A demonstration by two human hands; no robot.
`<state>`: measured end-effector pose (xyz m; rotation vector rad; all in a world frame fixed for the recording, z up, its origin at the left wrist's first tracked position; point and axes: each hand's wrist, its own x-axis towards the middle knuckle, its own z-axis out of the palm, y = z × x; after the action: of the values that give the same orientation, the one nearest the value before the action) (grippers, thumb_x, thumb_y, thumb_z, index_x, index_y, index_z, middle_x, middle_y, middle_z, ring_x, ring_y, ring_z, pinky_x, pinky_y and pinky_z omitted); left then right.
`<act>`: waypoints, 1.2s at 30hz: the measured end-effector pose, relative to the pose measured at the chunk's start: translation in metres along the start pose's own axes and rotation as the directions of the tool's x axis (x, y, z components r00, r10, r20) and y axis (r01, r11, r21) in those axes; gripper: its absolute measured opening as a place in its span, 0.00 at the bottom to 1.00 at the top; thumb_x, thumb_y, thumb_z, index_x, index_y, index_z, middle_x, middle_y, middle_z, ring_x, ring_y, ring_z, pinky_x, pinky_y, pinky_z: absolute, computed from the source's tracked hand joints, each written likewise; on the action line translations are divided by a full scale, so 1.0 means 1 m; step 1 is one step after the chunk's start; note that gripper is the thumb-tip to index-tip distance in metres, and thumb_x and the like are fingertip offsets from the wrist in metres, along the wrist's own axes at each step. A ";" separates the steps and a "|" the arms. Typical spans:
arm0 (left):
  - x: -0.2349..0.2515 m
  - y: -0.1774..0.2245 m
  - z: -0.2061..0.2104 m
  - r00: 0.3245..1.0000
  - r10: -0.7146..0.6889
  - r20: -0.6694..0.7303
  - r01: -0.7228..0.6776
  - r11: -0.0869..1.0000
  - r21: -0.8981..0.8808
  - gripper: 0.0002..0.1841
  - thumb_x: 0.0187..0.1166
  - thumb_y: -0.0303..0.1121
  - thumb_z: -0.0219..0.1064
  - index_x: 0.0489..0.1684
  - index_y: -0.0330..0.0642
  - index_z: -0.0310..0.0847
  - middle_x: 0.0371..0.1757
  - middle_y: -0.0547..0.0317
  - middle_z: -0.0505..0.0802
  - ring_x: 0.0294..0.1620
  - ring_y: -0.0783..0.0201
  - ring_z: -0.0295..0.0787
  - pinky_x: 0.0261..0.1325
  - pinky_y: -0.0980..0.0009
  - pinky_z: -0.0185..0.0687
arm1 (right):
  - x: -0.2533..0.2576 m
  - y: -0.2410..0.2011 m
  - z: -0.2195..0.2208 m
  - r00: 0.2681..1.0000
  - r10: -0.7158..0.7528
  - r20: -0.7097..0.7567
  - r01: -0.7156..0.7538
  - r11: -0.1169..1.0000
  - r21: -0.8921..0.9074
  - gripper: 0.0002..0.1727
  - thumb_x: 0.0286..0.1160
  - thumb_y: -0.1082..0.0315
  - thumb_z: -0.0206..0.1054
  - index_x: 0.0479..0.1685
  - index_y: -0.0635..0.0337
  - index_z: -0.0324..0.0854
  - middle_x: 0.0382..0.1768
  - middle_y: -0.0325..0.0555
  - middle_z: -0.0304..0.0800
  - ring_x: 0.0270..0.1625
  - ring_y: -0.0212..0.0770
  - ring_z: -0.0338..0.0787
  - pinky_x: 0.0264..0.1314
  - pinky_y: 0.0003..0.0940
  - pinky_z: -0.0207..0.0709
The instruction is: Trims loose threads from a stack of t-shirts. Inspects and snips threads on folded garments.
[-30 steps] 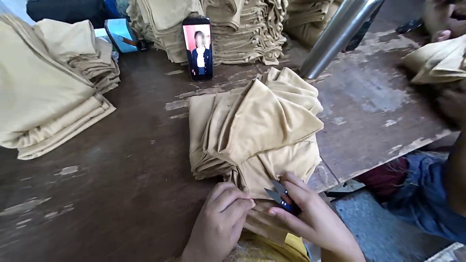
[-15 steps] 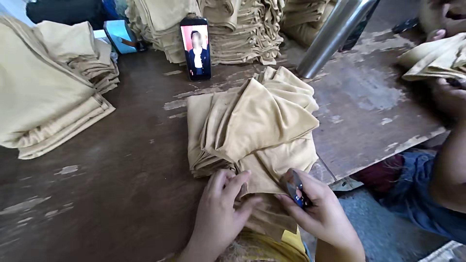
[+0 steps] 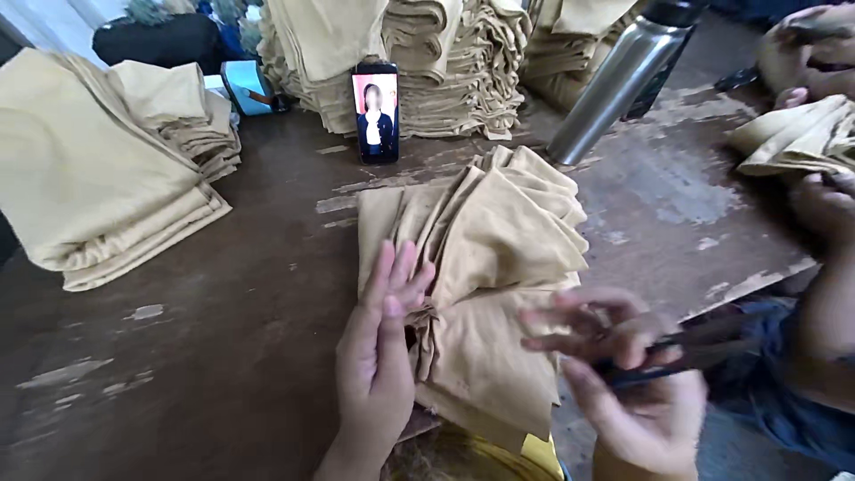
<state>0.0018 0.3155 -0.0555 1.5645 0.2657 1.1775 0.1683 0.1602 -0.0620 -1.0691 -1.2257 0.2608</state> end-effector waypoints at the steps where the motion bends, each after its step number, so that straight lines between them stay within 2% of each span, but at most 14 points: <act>1: -0.005 0.003 -0.005 0.999 0.034 0.015 -0.034 0.999 0.015 0.22 0.93 0.40 0.53 0.84 0.55 0.74 0.69 0.61 0.92 0.65 0.60 0.93 0.70 0.63 0.88 | -0.011 0.005 -0.002 0.993 0.050 0.107 -0.044 0.997 -0.061 0.11 0.78 0.61 0.72 0.54 0.41 0.77 0.67 0.38 0.85 0.60 0.41 0.94 0.52 0.35 0.94; 4: -0.023 0.010 -0.023 0.948 0.049 0.314 -0.091 0.989 0.120 0.14 0.85 0.45 0.66 0.53 0.48 0.91 0.44 0.67 0.97 0.49 0.74 0.94 0.59 0.73 0.89 | -0.039 0.015 -0.009 0.920 0.162 0.356 -0.048 0.950 -0.310 0.22 0.74 0.48 0.76 0.46 0.53 0.72 0.47 0.42 0.86 0.47 0.32 0.88 0.48 0.26 0.85; 6: -0.031 0.008 -0.029 0.829 -0.035 0.558 -0.118 0.965 0.235 0.17 0.80 0.51 0.69 0.47 0.49 0.94 0.44 0.68 0.98 0.57 0.72 0.90 0.68 0.70 0.81 | -0.053 0.023 -0.010 0.896 0.179 0.407 -0.004 0.918 -0.396 0.19 0.72 0.52 0.77 0.42 0.57 0.77 0.38 0.43 0.86 0.43 0.34 0.85 0.50 0.27 0.81; 8: -0.040 -0.001 -0.023 0.770 -0.091 0.632 -0.189 0.913 0.362 0.15 0.79 0.52 0.70 0.47 0.53 0.95 0.46 0.71 0.97 0.61 0.68 0.88 0.69 0.65 0.78 | -0.059 0.028 -0.011 0.904 0.172 0.391 -0.017 0.929 -0.369 0.11 0.73 0.61 0.74 0.40 0.56 0.79 0.35 0.40 0.87 0.43 0.32 0.85 0.52 0.26 0.80; 11: -0.054 -0.017 -0.006 0.819 -0.076 0.568 -0.287 0.804 0.521 0.09 0.80 0.44 0.69 0.45 0.56 0.95 0.50 0.71 0.96 0.61 0.63 0.88 0.63 0.62 0.80 | -0.055 0.022 -0.013 0.910 0.169 0.380 -0.083 0.969 -0.233 0.10 0.76 0.64 0.71 0.38 0.55 0.72 0.35 0.41 0.85 0.42 0.32 0.85 0.49 0.25 0.81; 15: -0.059 -0.029 0.001 0.954 0.062 0.293 -0.215 0.820 0.530 0.07 0.75 0.26 0.68 0.38 0.44 0.94 0.43 0.58 0.93 0.54 0.68 0.87 0.63 0.80 0.80 | -0.044 0.009 -0.020 0.947 0.124 0.296 -0.113 0.992 -0.054 0.13 0.74 0.66 0.72 0.36 0.52 0.68 0.31 0.39 0.81 0.37 0.31 0.84 0.44 0.25 0.78; 18: -0.060 -0.028 0.002 0.982 0.053 0.181 -0.144 0.830 0.538 0.08 0.70 0.22 0.69 0.40 0.40 0.94 0.44 0.52 0.90 0.48 0.76 0.86 0.56 0.89 0.80 | -0.032 0.007 -0.022 0.989 0.049 0.139 -0.045 0.999 -0.031 0.12 0.74 0.65 0.74 0.41 0.45 0.72 0.37 0.28 0.84 0.39 0.21 0.84 0.45 0.16 0.77; 20: -0.060 -0.027 0.006 0.987 0.019 0.158 -0.103 0.836 0.538 0.10 0.69 0.22 0.68 0.42 0.38 0.95 0.44 0.51 0.93 0.48 0.75 0.89 0.55 0.88 0.82 | -0.020 0.010 -0.015 1.000 -0.012 0.025 0.015 0.996 -0.092 0.10 0.76 0.65 0.73 0.41 0.43 0.73 0.40 0.25 0.86 0.41 0.19 0.85 0.44 0.13 0.79; 23: -0.058 -0.029 0.011 0.986 -0.121 0.118 0.068 0.923 0.379 0.13 0.77 0.22 0.65 0.54 0.28 0.90 0.49 0.49 0.96 0.48 0.74 0.93 0.54 0.82 0.88 | -0.007 0.031 0.004 0.989 -0.102 -0.102 0.059 0.929 -0.365 0.09 0.81 0.67 0.68 0.35 0.50 0.71 0.41 0.32 0.82 0.42 0.19 0.82 0.45 0.12 0.77; 25: -0.054 -0.027 0.012 0.955 -0.279 0.098 0.273 0.960 0.069 0.18 0.77 0.18 0.62 0.65 0.20 0.77 0.52 0.53 0.94 0.49 0.74 0.92 0.54 0.76 0.89 | -0.008 0.053 0.017 0.996 -0.065 -0.062 0.020 0.835 -0.550 0.08 0.79 0.69 0.66 0.32 0.60 0.74 0.39 0.46 0.82 0.40 0.28 0.82 0.45 0.18 0.77; 27: -0.052 -0.027 0.009 0.900 -0.422 0.109 0.436 0.863 -0.254 0.24 0.76 0.16 0.60 0.73 0.23 0.66 0.53 0.57 0.93 0.50 0.69 0.92 0.57 0.69 0.90 | -0.011 0.064 0.028 0.999 0.013 0.031 0.009 0.782 -0.623 0.06 0.72 0.70 0.65 0.31 0.64 0.80 0.36 0.51 0.85 0.37 0.34 0.83 0.40 0.23 0.78; 30: -0.055 -0.026 0.008 0.857 -0.505 0.102 0.480 0.712 -0.512 0.26 0.73 0.13 0.60 0.72 0.37 0.67 0.55 0.58 0.94 0.54 0.64 0.93 0.61 0.63 0.89 | -0.018 0.055 0.027 0.994 0.055 0.092 -0.010 0.901 -0.433 0.11 0.74 0.66 0.71 0.31 0.63 0.75 0.34 0.46 0.81 0.35 0.28 0.79 0.39 0.17 0.75; 33: -0.061 -0.028 0.008 0.894 -0.436 0.102 0.413 0.714 -0.565 0.21 0.74 0.19 0.63 0.65 0.46 0.83 0.59 0.59 0.94 0.60 0.65 0.91 0.66 0.64 0.86 | -0.024 0.044 0.028 0.993 0.066 0.101 -0.040 0.970 -0.239 0.17 0.73 0.59 0.77 0.39 0.57 0.72 0.43 0.42 0.85 0.39 0.24 0.83 0.39 0.15 0.78; 36: -0.066 -0.030 0.008 0.935 -0.332 0.127 0.347 0.775 -0.528 0.19 0.76 0.24 0.70 0.66 0.48 0.86 0.65 0.60 0.91 0.64 0.65 0.89 0.69 0.66 0.85 | -0.026 0.038 0.036 0.995 0.021 0.096 -0.005 0.986 -0.165 0.16 0.71 0.65 0.76 0.45 0.54 0.71 0.54 0.42 0.86 0.53 0.30 0.89 0.53 0.23 0.86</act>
<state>-0.0122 0.2756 -0.1152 0.9736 0.1650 0.8433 0.1414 0.1811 -0.1097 -1.2187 -1.3465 0.2269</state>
